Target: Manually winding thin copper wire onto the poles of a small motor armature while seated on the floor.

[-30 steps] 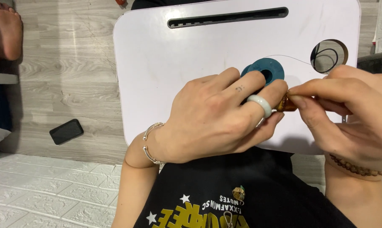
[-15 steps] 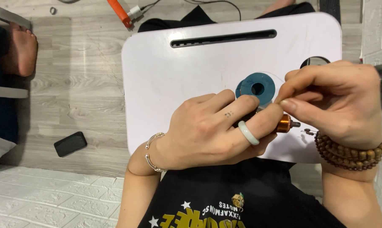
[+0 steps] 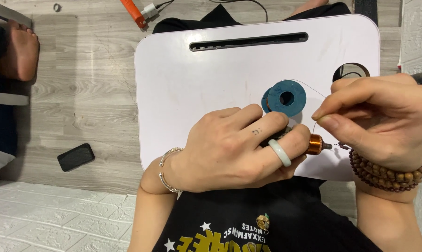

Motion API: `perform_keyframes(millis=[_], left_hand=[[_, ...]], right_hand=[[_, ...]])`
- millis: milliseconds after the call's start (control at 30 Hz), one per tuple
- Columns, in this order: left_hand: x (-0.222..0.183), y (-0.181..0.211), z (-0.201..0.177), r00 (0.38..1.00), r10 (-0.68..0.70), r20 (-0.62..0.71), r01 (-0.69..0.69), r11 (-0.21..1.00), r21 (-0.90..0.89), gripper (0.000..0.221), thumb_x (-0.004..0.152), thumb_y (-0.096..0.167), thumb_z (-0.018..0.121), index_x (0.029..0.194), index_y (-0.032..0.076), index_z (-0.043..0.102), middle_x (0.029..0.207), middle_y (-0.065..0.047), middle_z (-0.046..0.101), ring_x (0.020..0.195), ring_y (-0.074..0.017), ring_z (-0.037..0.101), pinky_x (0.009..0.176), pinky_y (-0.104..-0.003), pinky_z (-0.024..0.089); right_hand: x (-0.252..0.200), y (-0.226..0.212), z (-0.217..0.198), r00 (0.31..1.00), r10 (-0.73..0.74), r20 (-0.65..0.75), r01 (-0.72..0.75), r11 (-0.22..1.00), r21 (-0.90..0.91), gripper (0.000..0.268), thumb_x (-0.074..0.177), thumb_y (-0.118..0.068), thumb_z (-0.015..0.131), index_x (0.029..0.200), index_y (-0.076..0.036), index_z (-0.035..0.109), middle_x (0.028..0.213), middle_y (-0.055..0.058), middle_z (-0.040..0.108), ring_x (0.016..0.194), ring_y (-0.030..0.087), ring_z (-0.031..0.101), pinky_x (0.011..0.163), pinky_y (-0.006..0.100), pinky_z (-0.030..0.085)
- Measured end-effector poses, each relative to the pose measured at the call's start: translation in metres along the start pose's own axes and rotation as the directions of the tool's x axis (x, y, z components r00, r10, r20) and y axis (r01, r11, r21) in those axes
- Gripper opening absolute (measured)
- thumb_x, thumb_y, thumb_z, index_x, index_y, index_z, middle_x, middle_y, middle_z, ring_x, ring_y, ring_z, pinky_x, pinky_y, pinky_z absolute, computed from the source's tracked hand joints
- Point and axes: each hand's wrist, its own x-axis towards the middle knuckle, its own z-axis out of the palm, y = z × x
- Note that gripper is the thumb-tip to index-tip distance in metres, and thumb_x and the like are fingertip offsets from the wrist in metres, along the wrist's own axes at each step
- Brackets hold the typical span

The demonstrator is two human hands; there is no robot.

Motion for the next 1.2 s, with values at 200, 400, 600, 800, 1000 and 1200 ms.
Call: perform_keyframes(millis=[200, 400, 600, 800, 1000, 1200], left_hand=[[0.0, 0.0, -0.004, 1.0, 0.017, -0.006, -0.017, 0.999, 0.038, 0.016, 0.099, 0.022, 0.08, 0.104, 0.013, 0.068, 0.092, -0.002, 0.063, 0.063, -0.0106, 0.046, 0.051, -0.022, 0.037], [-0.003, 0.0, -0.008, 0.999, 0.033, -0.002, -0.033, 0.999, 0.014, 0.017, 0.096, 0.022, 0.081, 0.105, 0.015, 0.068, 0.096, -0.002, 0.064, 0.064, -0.0106, 0.046, 0.051, -0.021, 0.036], [-0.003, 0.0, -0.009, 0.998, 0.025, -0.058, -0.023, 0.999, 0.023, 0.017, 0.094, 0.019, 0.083, 0.108, 0.017, 0.074, 0.096, -0.003, 0.066, 0.063, -0.0097, 0.043, 0.051, -0.02, 0.036], [-0.006, -0.002, -0.004, 0.997, -0.037, -0.065, 0.037, 0.999, -0.001, 0.025, 0.098, 0.025, 0.083, 0.119, 0.018, 0.072, 0.094, -0.003, 0.07, 0.065, -0.0081, 0.054, 0.054, -0.02, 0.041], [0.004, -0.01, -0.006, 0.96, -0.28, 0.0, 0.265, 0.908, -0.326, 0.032, 0.094, 0.014, 0.078, 0.12, 0.007, 0.062, 0.091, -0.002, 0.067, 0.069, -0.0107, 0.061, 0.056, -0.022, 0.044], [0.014, -0.014, -0.016, 0.91, -0.392, 0.132, 0.371, 0.634, -0.679, 0.028, 0.09, 0.005, 0.067, 0.116, -0.002, 0.058, 0.089, -0.007, 0.07, 0.068, -0.0108, 0.059, 0.062, -0.021, 0.049]], right_hand=[[0.008, -0.012, 0.009, 0.998, 0.043, -0.045, -0.044, 0.999, -0.01, 0.01, 0.071, 0.011, 0.067, 0.079, 0.011, 0.061, 0.052, 0.008, 0.054, 0.041, 0.009, 0.033, 0.042, 0.02, 0.025], [0.008, -0.011, 0.016, 0.996, 0.072, -0.056, -0.068, 0.996, 0.058, 0.009, 0.071, 0.008, 0.068, 0.078, 0.007, 0.063, 0.051, 0.005, 0.054, 0.043, 0.007, 0.031, 0.044, 0.019, 0.023], [0.005, -0.003, 0.015, 0.996, 0.082, -0.039, -0.077, 0.992, 0.102, 0.008, 0.074, 0.007, 0.066, 0.081, 0.005, 0.063, 0.057, 0.005, 0.058, 0.045, 0.006, 0.035, 0.044, 0.017, 0.027], [0.002, 0.004, 0.018, 0.995, 0.082, -0.057, -0.072, 0.985, 0.159, 0.011, 0.076, 0.008, 0.062, 0.086, 0.005, 0.062, 0.06, 0.006, 0.06, 0.044, 0.006, 0.041, 0.043, 0.016, 0.032], [-0.003, 0.02, 0.033, 0.974, -0.048, -0.223, 0.051, 0.999, 0.008, 0.02, 0.082, -0.006, 0.068, 0.095, 0.006, 0.062, 0.067, 0.006, 0.061, 0.049, 0.005, 0.034, 0.048, 0.019, 0.026], [-0.001, 0.017, 0.04, 0.961, -0.104, -0.258, 0.08, 0.992, -0.102, 0.013, 0.084, 0.005, 0.068, 0.093, 0.009, 0.059, 0.069, 0.01, 0.06, 0.047, 0.007, 0.033, 0.046, 0.021, 0.026]])
